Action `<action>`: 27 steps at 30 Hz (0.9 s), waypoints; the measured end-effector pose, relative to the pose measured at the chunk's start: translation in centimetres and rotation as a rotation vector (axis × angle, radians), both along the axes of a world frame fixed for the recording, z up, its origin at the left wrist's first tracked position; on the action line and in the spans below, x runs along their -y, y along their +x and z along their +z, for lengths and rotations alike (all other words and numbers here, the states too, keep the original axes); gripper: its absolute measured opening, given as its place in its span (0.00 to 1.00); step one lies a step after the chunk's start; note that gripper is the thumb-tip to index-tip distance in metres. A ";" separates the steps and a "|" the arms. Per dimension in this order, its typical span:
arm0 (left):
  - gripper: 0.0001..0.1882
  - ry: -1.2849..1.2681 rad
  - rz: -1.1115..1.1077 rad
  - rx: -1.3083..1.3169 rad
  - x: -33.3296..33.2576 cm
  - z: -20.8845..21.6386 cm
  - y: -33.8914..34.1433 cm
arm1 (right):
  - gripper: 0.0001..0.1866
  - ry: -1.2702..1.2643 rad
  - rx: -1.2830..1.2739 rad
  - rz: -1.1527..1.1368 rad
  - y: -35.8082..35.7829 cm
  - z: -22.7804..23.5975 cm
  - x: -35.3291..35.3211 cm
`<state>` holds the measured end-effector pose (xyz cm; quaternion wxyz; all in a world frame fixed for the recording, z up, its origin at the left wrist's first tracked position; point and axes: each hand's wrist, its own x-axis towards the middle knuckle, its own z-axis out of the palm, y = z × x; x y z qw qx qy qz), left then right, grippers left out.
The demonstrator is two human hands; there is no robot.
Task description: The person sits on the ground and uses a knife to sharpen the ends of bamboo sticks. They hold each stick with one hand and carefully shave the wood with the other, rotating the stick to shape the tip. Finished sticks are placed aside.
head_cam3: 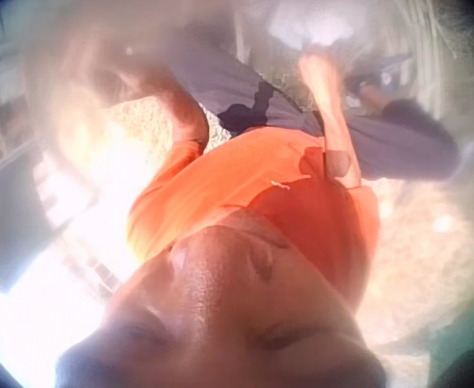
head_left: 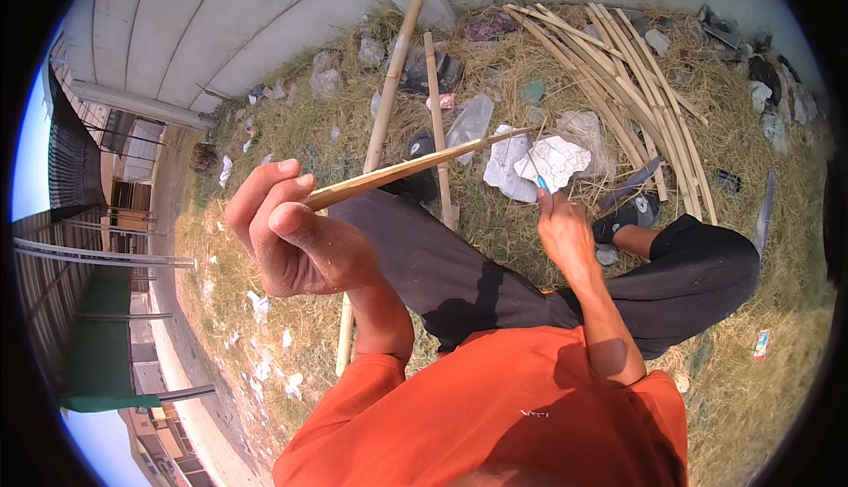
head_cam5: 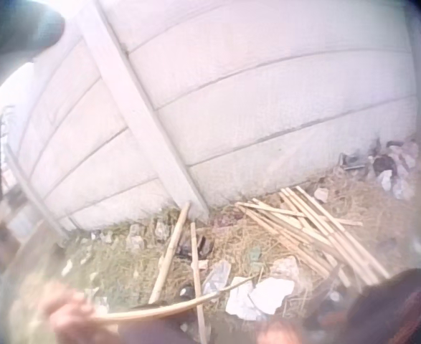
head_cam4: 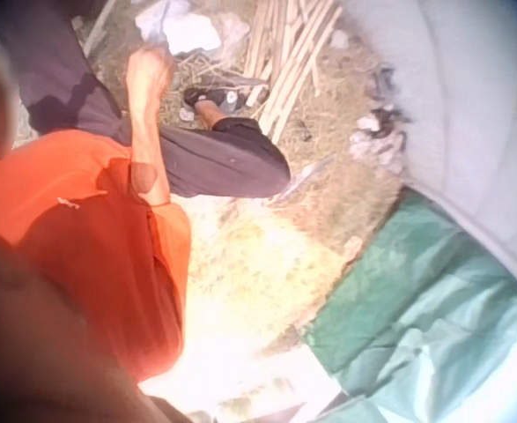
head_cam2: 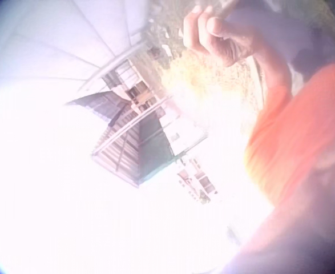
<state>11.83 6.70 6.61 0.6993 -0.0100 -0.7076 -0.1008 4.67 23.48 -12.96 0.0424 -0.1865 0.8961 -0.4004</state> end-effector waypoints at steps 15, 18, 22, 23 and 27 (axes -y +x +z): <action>0.12 0.133 -0.405 0.058 -0.4 -0.5 2.0 | 0.15 -0.753 0.180 0.642 5.6 18.7 0.5; 0.13 0.092 -0.422 0.055 0.0 -0.3 1.7 | 0.16 -0.504 0.134 0.509 5.0 17.5 0.9; 0.12 0.023 -0.506 0.104 0.4 -0.5 1.9 | 0.17 -0.227 0.191 0.247 1.3 13.0 0.1; 0.12 0.059 -0.550 0.098 -0.3 -0.5 1.7 | 0.16 -0.339 0.217 0.320 1.8 13.5 -1.0; 0.09 0.056 -0.504 0.060 -0.8 -0.4 1.3 | 0.15 -0.715 0.206 0.621 5.1 18.7 -1.7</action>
